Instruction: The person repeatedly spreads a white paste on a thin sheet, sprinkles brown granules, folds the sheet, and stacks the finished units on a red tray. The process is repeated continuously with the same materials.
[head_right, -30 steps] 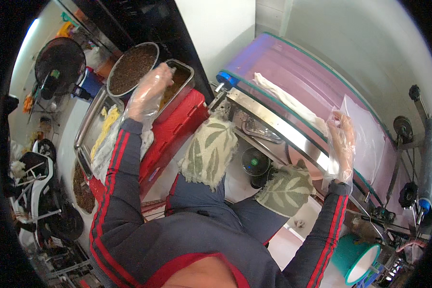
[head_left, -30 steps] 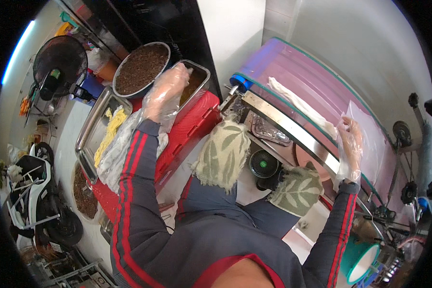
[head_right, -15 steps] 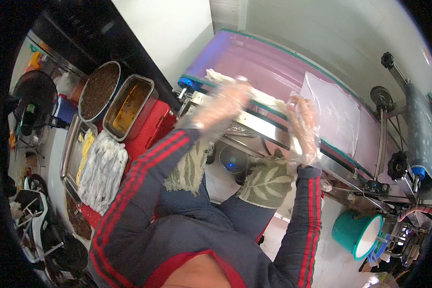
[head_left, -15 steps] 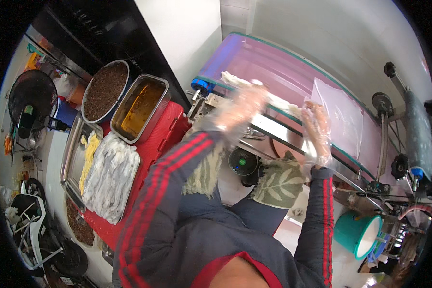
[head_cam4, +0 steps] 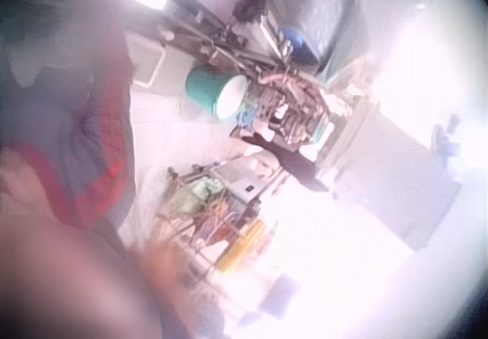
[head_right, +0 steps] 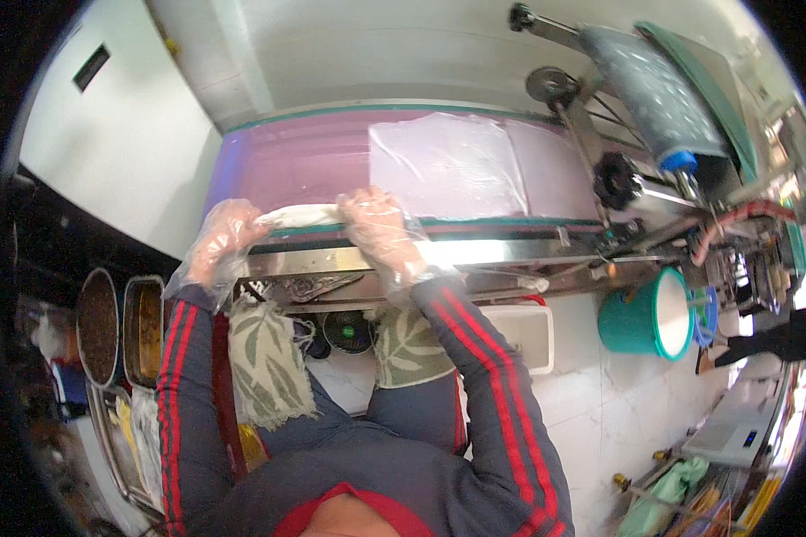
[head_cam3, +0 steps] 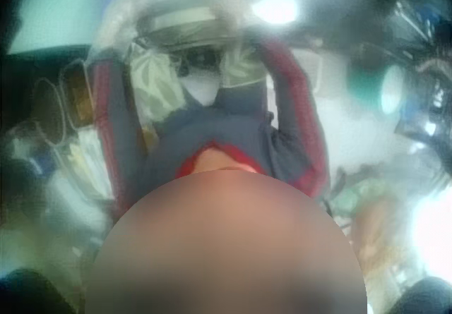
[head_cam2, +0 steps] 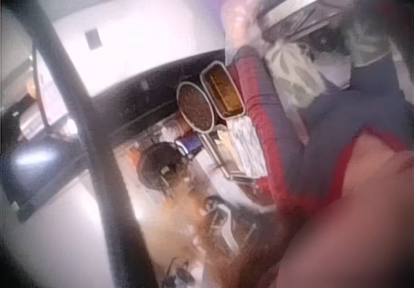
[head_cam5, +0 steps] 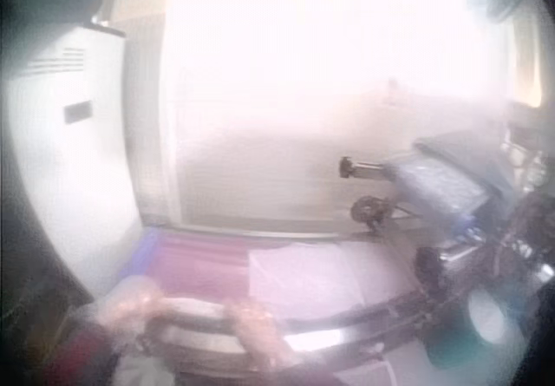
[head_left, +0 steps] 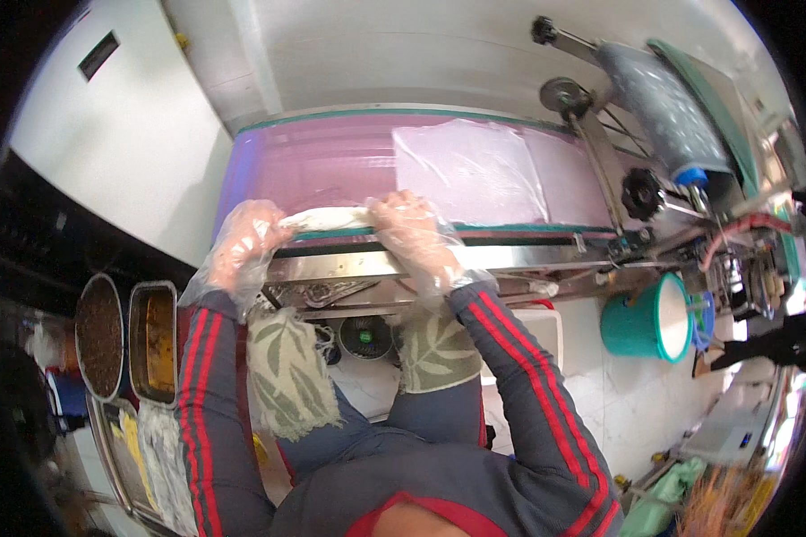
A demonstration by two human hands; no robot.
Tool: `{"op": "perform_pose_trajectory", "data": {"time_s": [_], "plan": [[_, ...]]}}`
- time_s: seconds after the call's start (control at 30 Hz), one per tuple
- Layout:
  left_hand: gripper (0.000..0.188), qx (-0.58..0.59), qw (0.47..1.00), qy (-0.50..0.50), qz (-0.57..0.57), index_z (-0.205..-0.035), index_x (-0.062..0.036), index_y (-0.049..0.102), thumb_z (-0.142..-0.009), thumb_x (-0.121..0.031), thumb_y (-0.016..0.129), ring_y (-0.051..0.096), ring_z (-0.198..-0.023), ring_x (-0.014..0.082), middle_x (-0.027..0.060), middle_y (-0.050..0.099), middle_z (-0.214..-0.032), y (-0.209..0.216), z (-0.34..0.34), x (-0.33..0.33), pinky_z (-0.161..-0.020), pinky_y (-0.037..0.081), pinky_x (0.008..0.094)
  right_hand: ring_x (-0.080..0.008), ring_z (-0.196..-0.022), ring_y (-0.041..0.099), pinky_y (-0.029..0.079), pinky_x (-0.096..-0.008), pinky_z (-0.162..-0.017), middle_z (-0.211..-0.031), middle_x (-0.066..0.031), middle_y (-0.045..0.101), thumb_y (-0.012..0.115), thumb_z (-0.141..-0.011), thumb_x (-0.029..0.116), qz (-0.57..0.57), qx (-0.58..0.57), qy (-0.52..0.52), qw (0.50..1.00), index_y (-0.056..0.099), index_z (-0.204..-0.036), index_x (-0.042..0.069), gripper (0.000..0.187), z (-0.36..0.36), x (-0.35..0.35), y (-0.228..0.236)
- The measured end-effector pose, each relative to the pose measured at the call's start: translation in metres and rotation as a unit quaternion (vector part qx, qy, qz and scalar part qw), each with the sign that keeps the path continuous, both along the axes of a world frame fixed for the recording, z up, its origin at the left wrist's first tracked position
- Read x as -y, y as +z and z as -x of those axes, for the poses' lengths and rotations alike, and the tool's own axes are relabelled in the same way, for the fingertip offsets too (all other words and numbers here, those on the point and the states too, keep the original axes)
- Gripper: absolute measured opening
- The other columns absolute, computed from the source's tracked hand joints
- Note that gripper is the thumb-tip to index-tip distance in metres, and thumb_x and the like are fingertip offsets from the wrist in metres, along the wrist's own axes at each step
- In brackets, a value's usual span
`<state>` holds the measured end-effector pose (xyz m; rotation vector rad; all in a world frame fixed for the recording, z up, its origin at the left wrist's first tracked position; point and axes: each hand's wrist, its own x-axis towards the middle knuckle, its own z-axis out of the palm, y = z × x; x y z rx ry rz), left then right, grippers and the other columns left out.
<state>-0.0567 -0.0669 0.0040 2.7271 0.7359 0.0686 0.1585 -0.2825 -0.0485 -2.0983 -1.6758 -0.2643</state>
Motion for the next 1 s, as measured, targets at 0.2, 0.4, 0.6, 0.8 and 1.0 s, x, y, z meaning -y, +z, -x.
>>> {"op": "perform_pose_trajectory", "data": {"time_s": [0.2, 0.4, 0.6, 0.8, 1.0], "plan": [[0.042, 0.322, 0.865, 0.069, 0.38, -0.116, 0.0038, 0.066, -0.091, -0.03, 0.072, 0.067, -0.101, 0.0239, 0.012, 0.068, -0.112, 0.047, 0.039, 0.057, -0.089, 0.053, 0.0395, -0.0347, -0.114, 0.061, 0.049, -0.0513, -0.094, -0.116, -0.0112, 0.068, 0.072, -0.084, 0.015, -0.032, -0.052, 0.001, 0.998, 0.067, -0.123, 0.012, 0.039, 0.013, 0.004, 0.011], [0.047, 0.615, 0.657, 0.292, 0.323, -0.129, 0.0051, 0.06, -0.09, -0.018, 0.068, 0.069, -0.099, 0.0237, 0.0148, 0.069, -0.111, 0.114, 0.179, 0.118, -0.09, 0.057, 0.0375, -0.0373, -0.119, 0.059, 0.048, -0.0481, -0.104, -0.121, -0.0123, 0.068, 0.07, -0.088, 0.014, -0.082, -0.113, 0.137, 0.981, 0.065, -0.131, 0.011, 0.043, 0.032, 0.013, 0.034], [0.026, 0.621, 0.629, 0.466, -0.026, -0.115, -0.0029, 0.07, -0.097, -0.022, 0.067, 0.069, -0.103, 0.0193, 0.0102, 0.07, -0.116, 0.151, 0.362, 0.22, -0.088, 0.052, 0.0294, -0.0273, -0.13, 0.056, 0.046, -0.0436, -0.109, -0.136, -0.0119, 0.059, 0.062, -0.097, 0.015, -0.055, -0.369, 0.179, 0.91, 0.063, -0.136, 0.009, 0.039, 0.066, 0.012, 0.044], [0.032, 0.437, 0.676, 0.586, -0.09, -0.119, -0.005, 0.07, -0.097, -0.029, 0.069, 0.063, -0.088, 0.0136, 0.005, 0.071, -0.108, 0.188, 0.481, 0.267, -0.078, 0.049, 0.0289, -0.027, -0.128, 0.058, 0.043, -0.0422, -0.109, -0.133, -0.0127, 0.065, 0.063, -0.1, 0.011, 0.001, -0.246, 0.2, 0.949, 0.065, -0.136, 0.006, 0.036, 0.078, -0.03, 0.036], [0.055, 0.493, 0.523, 0.675, -0.168, -0.125, -0.0066, 0.067, -0.086, -0.044, 0.075, 0.066, -0.096, 0.0209, 0.0085, 0.068, -0.116, 0.122, 0.563, 0.357, -0.076, 0.053, 0.0354, -0.0264, -0.125, 0.06, 0.043, -0.0409, -0.108, -0.133, -0.0126, 0.066, 0.065, -0.1, 0.01, -0.026, -0.261, 0.223, 0.939, 0.066, -0.133, 0.006, 0.033, 0.091, -0.027, 0.051]]}}
